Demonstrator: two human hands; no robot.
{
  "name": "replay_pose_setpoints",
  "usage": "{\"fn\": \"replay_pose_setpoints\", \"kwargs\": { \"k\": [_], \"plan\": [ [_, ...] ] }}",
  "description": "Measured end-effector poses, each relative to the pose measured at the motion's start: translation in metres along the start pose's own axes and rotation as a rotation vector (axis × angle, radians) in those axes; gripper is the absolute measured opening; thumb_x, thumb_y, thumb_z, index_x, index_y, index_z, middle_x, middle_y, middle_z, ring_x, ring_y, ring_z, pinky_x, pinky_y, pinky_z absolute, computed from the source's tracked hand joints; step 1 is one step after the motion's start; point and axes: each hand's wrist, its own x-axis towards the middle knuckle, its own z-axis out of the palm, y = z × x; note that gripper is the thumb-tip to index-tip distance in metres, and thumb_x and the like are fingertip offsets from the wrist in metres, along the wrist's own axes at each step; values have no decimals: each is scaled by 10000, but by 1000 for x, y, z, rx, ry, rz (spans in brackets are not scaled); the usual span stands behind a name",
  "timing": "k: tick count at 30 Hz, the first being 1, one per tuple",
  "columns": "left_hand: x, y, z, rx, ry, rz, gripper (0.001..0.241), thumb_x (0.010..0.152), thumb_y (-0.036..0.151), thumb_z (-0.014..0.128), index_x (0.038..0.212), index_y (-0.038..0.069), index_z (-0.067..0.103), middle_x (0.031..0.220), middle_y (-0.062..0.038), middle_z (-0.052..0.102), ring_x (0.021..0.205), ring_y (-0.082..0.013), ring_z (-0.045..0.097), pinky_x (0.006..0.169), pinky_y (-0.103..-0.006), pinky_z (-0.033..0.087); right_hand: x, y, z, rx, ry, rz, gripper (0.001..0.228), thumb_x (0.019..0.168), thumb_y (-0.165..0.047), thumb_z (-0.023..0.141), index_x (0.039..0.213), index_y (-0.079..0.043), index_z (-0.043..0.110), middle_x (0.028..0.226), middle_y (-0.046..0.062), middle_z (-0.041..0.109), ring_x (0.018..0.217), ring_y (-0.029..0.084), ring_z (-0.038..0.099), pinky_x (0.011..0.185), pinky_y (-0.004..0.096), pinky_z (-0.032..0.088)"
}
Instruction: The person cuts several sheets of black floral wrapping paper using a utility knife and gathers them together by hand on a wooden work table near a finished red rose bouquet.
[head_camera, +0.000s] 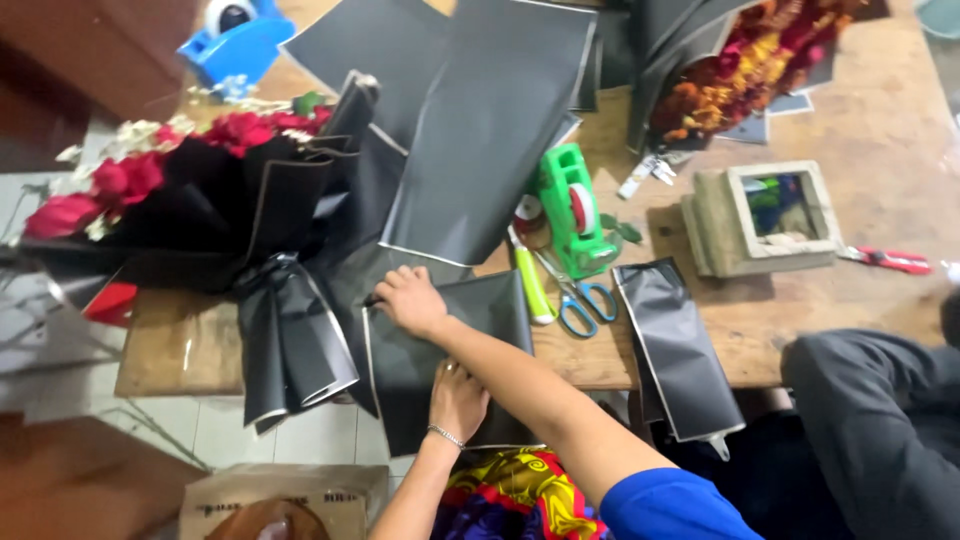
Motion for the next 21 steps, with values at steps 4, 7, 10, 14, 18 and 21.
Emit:
{"fn": "replay_pose_setpoints", "kwargs": {
  "k": [4, 7, 10, 14, 18, 21],
  "plan": [
    [1, -5, 3, -22, -1, -21, 251, 887, 311, 665, 1073, 195, 786, 1137, -44, 720, 1229, -291, 599, 1050, -461, 445, -17, -7, -38, 60, -51, 17, 384, 884, -400, 729, 1179, -178, 622, 1165, 45, 560, 1139, 250, 495, 994, 454, 389],
    [11, 12, -24, 43, 49, 31, 266, 899, 358, 646, 1066, 192, 771, 1143, -72, 709, 1197, -344, 597, 1004, -491, 446, -54, 11, -82, 113, 177, 83, 372, 849, -307, 778, 1172, -168, 656, 1154, 73, 603, 1121, 271, 586, 925, 425, 441],
    [20, 33, -52, 131, -81, -16, 449, 910, 388, 663, 1332, 236, 649, 1338, -91, 614, 1289, -333, 510, 1005, -485, 439, -114, 83, -66, 149, 382, 282, 160, 887, -180, 711, 1040, -152, 675, 1005, 105, 619, 971, 344, 629, 846, 430, 502],
    [17, 35, -36, 125, -5, -2, 577, 894, 429, 689, 1417, 212, 580, 1346, -113, 562, 1277, -337, 474, 1005, -493, 435, -168, 135, -86, -63, 390, 487, 187, 858, -244, 723, 1038, -223, 677, 1019, 28, 638, 922, 264, 663, 797, 381, 532],
    [17, 43, -39, 101, -51, -54, 609, 932, 530, 615, 1448, 213, 549, 1379, -108, 491, 1316, -343, 394, 1030, -502, 383, -176, 145, -94, -39, 136, 636, 174, 890, -279, 692, 1055, -222, 704, 971, 83, 697, 941, 333, 713, 822, 472, 566],
    [16, 49, -47, 72, -116, -98, 638, 933, 558, 604, 1462, 206, 542, 1415, -110, 452, 1340, -348, 346, 1061, -506, 346, -159, 135, -110, -29, 28, 763, 267, 932, -413, 665, 1089, -200, 699, 959, 108, 722, 926, 355, 735, 810, 511, 580]
  ]
}}
